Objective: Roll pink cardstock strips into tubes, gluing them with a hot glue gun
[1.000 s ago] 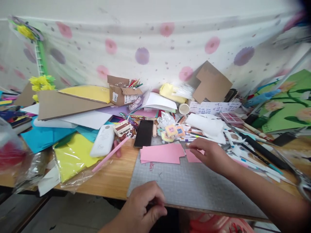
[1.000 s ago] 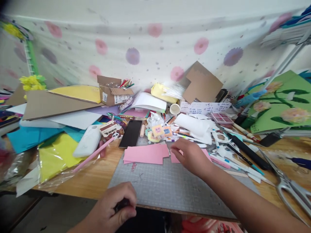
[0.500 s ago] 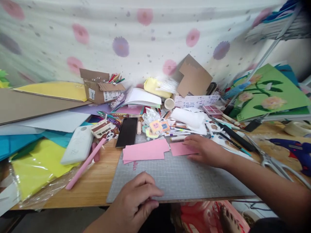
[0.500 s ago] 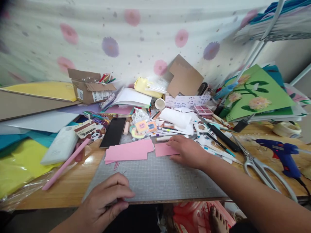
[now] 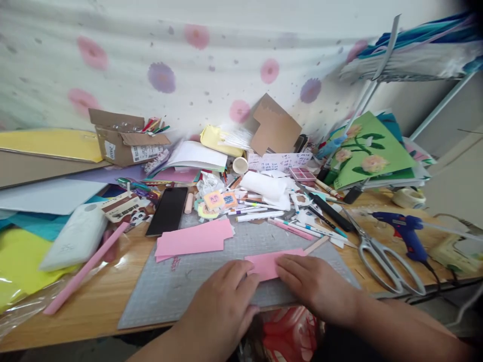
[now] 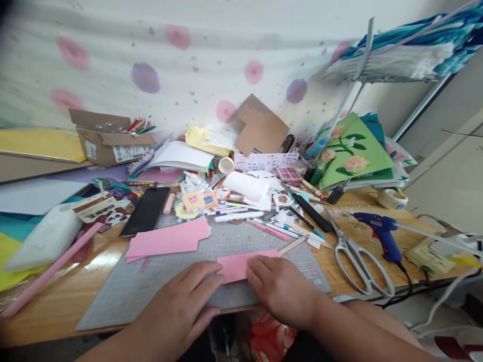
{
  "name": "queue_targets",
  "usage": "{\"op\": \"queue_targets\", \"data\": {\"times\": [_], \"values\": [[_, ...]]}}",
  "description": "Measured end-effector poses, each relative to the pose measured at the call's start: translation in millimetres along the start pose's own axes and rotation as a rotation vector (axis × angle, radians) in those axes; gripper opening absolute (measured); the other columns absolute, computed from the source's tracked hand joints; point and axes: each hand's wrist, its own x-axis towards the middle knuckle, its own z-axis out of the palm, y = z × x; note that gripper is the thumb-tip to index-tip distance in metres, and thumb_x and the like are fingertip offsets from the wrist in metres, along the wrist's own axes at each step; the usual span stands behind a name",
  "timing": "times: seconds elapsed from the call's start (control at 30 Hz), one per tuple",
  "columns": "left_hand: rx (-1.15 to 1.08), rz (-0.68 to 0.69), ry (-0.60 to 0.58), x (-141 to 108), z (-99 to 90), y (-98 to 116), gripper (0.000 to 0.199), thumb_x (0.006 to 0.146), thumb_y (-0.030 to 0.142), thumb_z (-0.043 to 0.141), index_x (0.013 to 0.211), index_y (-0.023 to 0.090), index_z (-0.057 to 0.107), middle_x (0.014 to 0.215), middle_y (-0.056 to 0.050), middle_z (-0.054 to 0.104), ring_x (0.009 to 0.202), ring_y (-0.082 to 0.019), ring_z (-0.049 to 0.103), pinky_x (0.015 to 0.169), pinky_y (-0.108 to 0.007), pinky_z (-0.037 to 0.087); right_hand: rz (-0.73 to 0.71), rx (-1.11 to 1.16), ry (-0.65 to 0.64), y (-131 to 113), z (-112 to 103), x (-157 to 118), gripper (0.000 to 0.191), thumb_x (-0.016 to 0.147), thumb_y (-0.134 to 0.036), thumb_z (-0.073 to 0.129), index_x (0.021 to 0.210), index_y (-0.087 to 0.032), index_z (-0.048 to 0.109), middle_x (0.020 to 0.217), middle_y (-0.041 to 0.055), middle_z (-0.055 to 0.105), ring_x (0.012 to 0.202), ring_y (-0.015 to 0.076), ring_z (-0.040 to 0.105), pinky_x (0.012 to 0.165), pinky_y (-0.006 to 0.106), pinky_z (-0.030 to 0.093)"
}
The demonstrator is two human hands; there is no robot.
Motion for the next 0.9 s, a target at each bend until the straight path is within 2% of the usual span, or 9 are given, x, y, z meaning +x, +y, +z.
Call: {"op": "queue_targets", "data": {"times": [0.13, 0.2, 0.27, 0.37, 0.47, 0.6, 0.73, 0.8, 0.9], "values": [[0.187, 0.159, -0.058, 24.7, 19.6, 17.0, 0.043, 0.080, 0.012, 0.058, 0.122, 0.009, 0.053, 0.119, -0.015, 0.062, 0.103, -0.029, 0.060, 0.087, -0.041, 0.053, 0.015, 0.035, -0.025, -4.8, -8.3, -11.6, 0.020, 0.093, -0.016, 0.049, 0.105, -0.009, 0.062, 0.098, 0.0133, 0.069, 0.093, 0.0231, 0.064, 0.079, 0.035, 0.056], [0.269, 0.239, -0.067, 29.6, 29.7, 17.2, 0.037, 0.084, 0.015, 0.055, 0.120, 0.008, 0.055, 0.115, -0.015, 0.064, 0.098, -0.029, 0.061, 0.081, -0.040, 0.054, 0.028, 0.071, -0.025, -1.3, -15.6, -24.8, 0.020, 0.094, -0.017, 0.046, 0.104, -0.011, 0.062, 0.101, 0.0117, 0.069, 0.097, 0.0219, 0.063, 0.082, 0.034, 0.054], [0.315, 0.306, -0.057, 30.7, 36.2, 12.6, 0.031, 0.087, 0.018, 0.055, 0.116, 0.009, 0.058, 0.111, -0.014, 0.065, 0.094, -0.028, 0.061, 0.076, -0.038, 0.053, 0.122, 0.134, -0.009, 8.4, -25.3, -44.3, 0.021, 0.096, -0.018, 0.044, 0.102, -0.013, 0.063, 0.104, 0.0105, 0.068, 0.096, 0.0204, 0.062, 0.082, 0.033, 0.053], [0.313, 0.408, 0.053, 30.5, 36.9, 3.3, 0.023, 0.093, 0.017, 0.047, 0.110, 0.013, 0.062, 0.106, -0.009, 0.067, 0.093, -0.024, 0.059, 0.081, -0.034, 0.048, 0.352, 0.177, 0.012, 31.5, -38.6, -74.3, 0.024, 0.095, -0.017, 0.041, 0.100, -0.014, 0.064, 0.099, 0.0117, 0.068, 0.090, 0.0200, 0.061, 0.078, 0.033, 0.051], [0.249, 0.486, 0.179, 31.7, 32.2, -0.9, 0.034, 0.098, 0.016, 0.032, 0.104, 0.018, 0.065, 0.097, -0.004, 0.068, 0.087, -0.020, 0.057, 0.081, -0.030, 0.043, 0.412, 0.180, -0.062, 54.2, -39.2, -84.8, 0.023, 0.093, -0.016, 0.045, 0.096, -0.017, 0.068, 0.090, 0.0092, 0.067, 0.085, 0.0194, 0.061, 0.075, 0.031, 0.050], [0.211, 0.501, 0.263, 33.5, 25.9, 1.8, 0.040, 0.099, 0.015, 0.027, 0.098, 0.019, 0.067, 0.092, -0.003, 0.068, 0.086, -0.018, 0.055, 0.081, -0.027, 0.041, 0.418, 0.207, -0.131, 73.3, -18.4, -61.7, 0.022, 0.092, -0.021, 0.050, 0.102, -0.023, 0.069, 0.090, 0.0068, 0.065, 0.083, 0.0187, 0.061, 0.074, 0.030, 0.049], [0.277, 0.453, 0.220, 33.4, 18.8, 5.1, 0.043, 0.098, 0.010, 0.025, 0.097, 0.018, 0.067, 0.096, -0.003, 0.069, 0.092, -0.017, 0.057, 0.085, -0.026, 0.041, 0.456, 0.220, -0.097, 82.6, -6.6, -38.8, 0.033, 0.090, -0.023, 0.052, 0.121, -0.019, 0.062, 0.101, 0.0114, 0.065, 0.089, 0.0230, 0.062, 0.079, 0.036, 0.051], [0.342, 0.399, 0.170, 32.6, 18.2, 4.8, 0.043, 0.094, 0.005, 0.026, 0.100, 0.018, 0.067, 0.101, -0.004, 0.070, 0.095, -0.018, 0.058, 0.085, -0.027, 0.043, 0.471, 0.236, -0.049, 86.1, -14.8, -44.6, 0.033, 0.090, -0.024, 0.052, 0.121, -0.021, 0.062, 0.104, 0.0095, 0.066, 0.094, 0.0216, 0.062, 0.083, 0.034, 0.051], [0.392, 0.415, 0.160, 30.3, 24.8, 3.9, 0.041, 0.087, 0.002, 0.032, 0.108, 0.017, 0.065, 0.111, -0.006, 0.068, 0.100, -0.021, 0.059, 0.086, -0.031, 0.045, 0.610, 0.194, 0.096, 91.9, -39.2, -82.1, 0.024, 0.093, -0.029, 0.049, 0.106, -0.022, 0.068, 0.100, 0.0063, 0.069, 0.094, 0.0186, 0.063, 0.084, 0.031, 0.050]]}}
